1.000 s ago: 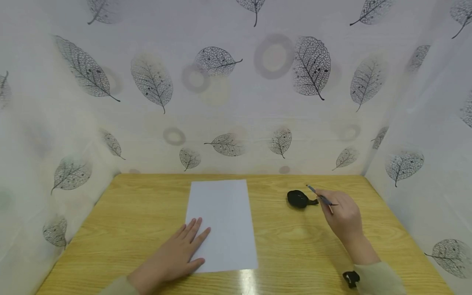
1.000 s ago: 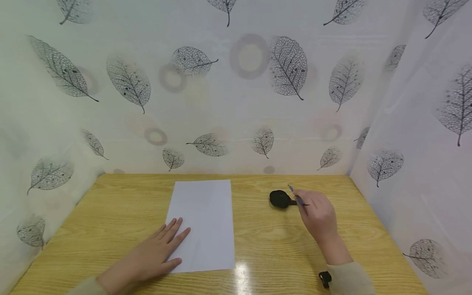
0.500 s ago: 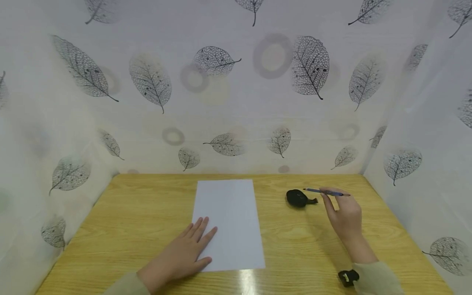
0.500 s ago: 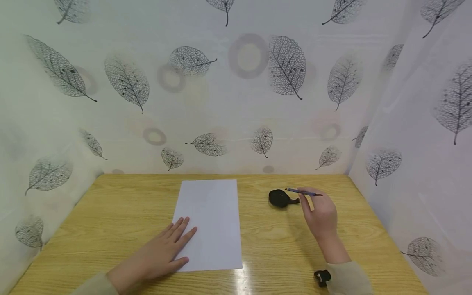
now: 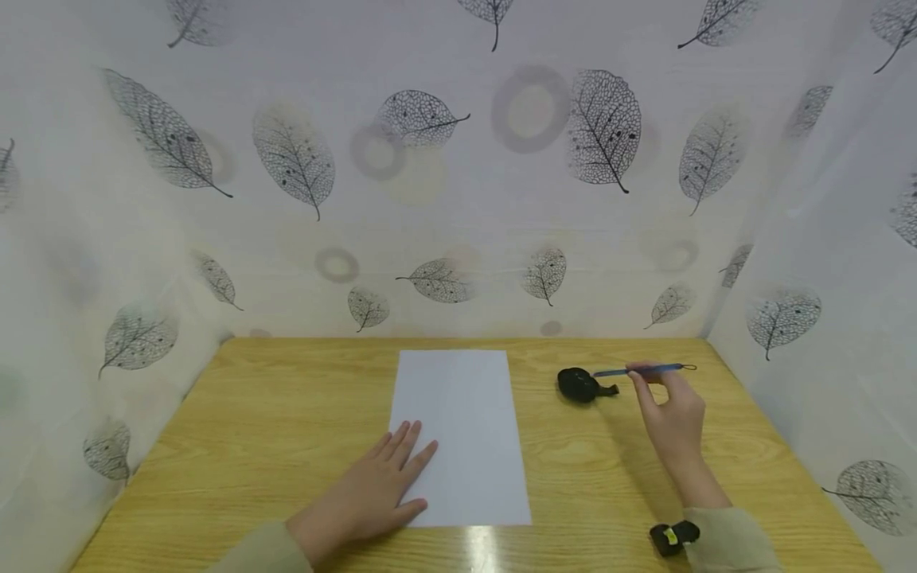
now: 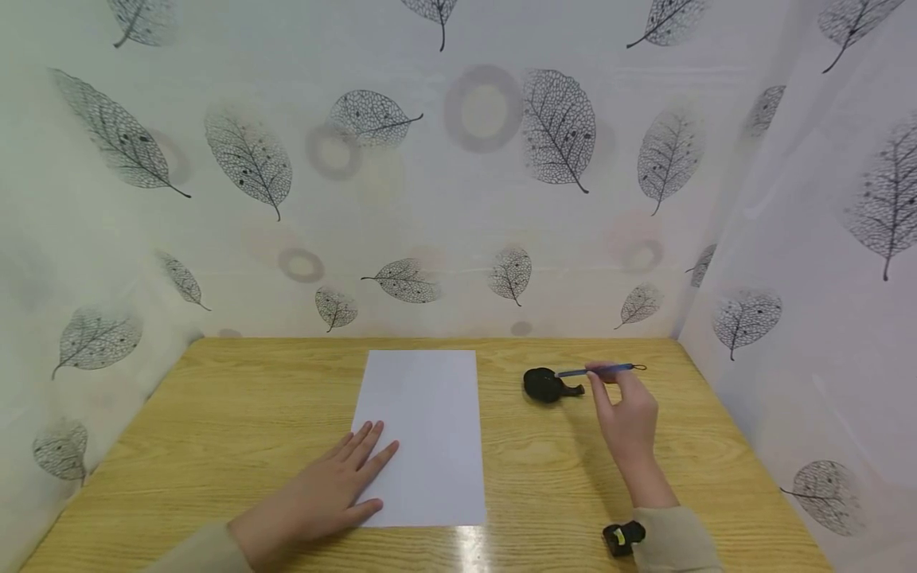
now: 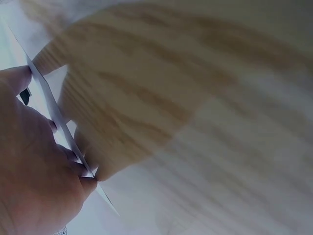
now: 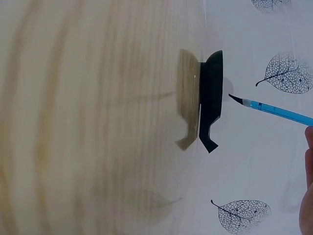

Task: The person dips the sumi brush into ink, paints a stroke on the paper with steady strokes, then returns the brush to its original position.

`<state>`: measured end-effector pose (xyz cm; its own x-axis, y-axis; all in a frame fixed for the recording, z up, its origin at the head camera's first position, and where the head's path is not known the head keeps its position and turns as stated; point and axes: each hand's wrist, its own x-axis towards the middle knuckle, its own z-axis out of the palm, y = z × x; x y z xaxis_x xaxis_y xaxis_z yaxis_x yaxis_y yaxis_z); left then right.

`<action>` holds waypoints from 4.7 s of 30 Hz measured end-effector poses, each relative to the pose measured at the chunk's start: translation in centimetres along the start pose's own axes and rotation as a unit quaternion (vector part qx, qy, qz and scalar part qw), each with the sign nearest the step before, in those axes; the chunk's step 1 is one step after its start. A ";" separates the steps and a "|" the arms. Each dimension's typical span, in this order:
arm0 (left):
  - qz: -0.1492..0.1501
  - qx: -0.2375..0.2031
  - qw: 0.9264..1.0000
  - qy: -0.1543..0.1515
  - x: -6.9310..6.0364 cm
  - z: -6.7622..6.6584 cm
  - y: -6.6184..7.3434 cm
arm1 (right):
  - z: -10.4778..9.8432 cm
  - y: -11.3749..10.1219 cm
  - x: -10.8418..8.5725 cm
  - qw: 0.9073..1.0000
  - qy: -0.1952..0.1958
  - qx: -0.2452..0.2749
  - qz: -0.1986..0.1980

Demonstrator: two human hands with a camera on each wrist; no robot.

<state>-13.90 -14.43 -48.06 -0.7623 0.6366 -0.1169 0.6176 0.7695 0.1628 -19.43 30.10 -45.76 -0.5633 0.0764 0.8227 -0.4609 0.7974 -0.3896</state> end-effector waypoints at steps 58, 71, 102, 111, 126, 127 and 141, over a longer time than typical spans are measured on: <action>0.018 0.026 0.999 0.000 0.8 -0.2 2.3 | 0.9 0.2 0.1 0.988 0.003 0.044 0.148; 0.052 0.061 0.997 0.022 -0.4 0.4 1.2 | -0.3 0.8 0.3 0.986 0.028 0.036 0.159; 0.040 0.054 0.998 0.004 -0.4 0.2 1.5 | -1.6 1.5 0.4 0.984 0.031 0.022 0.177; 0.041 0.048 0.998 0.003 -0.4 0.2 1.5 | -1.3 1.3 0.3 0.982 0.018 0.026 0.186; 0.039 0.041 0.998 0.004 -0.5 0.1 1.6 | -1.7 1.2 0.6 0.983 0.028 0.040 0.176; 0.040 0.040 0.998 0.005 -0.5 0.1 1.6 | -1.6 1.2 0.6 0.983 0.027 0.042 0.176; 0.045 0.050 0.998 0.016 -0.5 0.2 1.6 | -1.7 1.6 0.2 0.984 0.027 0.021 0.175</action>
<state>-12.45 -13.52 -47.94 -0.7082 0.7021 -0.0742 0.6982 0.7121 0.0734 -19.10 32.39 -45.47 -0.6558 0.3748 0.6553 -0.2733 0.6913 -0.6689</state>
